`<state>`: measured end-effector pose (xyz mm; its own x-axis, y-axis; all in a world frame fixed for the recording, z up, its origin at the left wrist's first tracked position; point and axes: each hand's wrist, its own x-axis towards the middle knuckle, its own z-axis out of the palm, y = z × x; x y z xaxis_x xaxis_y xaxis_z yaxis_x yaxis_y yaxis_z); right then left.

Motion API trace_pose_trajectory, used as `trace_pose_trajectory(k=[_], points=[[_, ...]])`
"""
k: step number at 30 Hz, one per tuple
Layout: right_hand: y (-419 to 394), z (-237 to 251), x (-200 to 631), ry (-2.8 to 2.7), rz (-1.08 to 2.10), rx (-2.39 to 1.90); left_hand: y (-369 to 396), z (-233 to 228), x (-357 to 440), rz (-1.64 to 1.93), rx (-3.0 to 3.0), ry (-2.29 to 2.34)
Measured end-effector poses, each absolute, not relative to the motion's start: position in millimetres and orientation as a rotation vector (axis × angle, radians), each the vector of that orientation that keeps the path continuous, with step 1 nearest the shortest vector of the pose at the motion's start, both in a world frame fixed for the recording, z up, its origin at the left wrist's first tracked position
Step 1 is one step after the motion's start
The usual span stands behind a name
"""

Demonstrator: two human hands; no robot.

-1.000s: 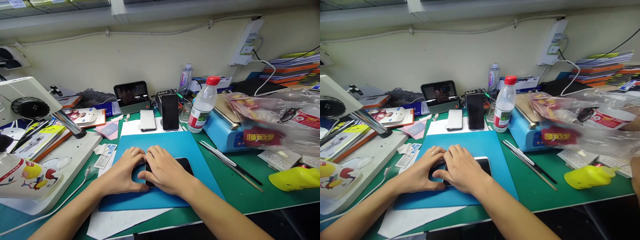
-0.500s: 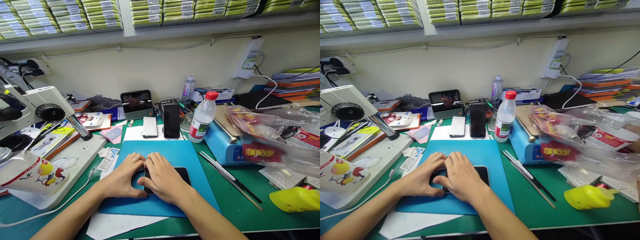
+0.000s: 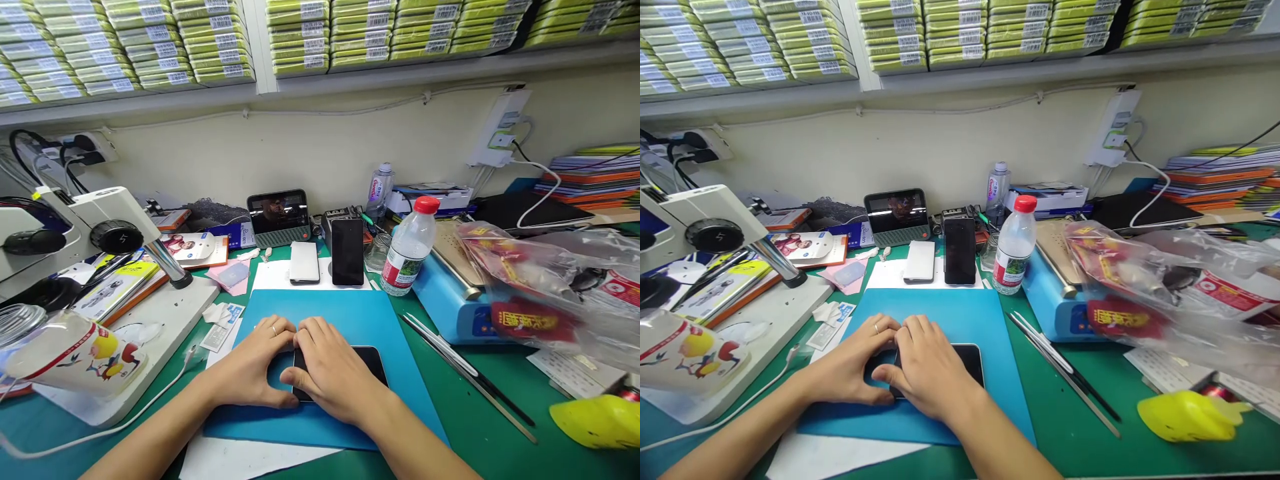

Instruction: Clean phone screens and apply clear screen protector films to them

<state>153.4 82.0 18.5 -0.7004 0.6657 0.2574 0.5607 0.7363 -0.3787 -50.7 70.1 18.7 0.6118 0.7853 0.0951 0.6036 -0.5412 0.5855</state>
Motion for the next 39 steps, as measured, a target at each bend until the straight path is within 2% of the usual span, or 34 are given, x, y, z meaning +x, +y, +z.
trace_pose_trajectory(k=[18, 39], points=[[82.8, 24.7, 157.4, -2.569, 0.404, -0.915, 70.5, 15.6, -52.3, 0.466, 2.339, 1.109], [81.2, 19.1, 153.1, -2.581, 0.287, -0.929, 70.4, 14.5, -54.2, 0.462, 2.371, 1.118]])
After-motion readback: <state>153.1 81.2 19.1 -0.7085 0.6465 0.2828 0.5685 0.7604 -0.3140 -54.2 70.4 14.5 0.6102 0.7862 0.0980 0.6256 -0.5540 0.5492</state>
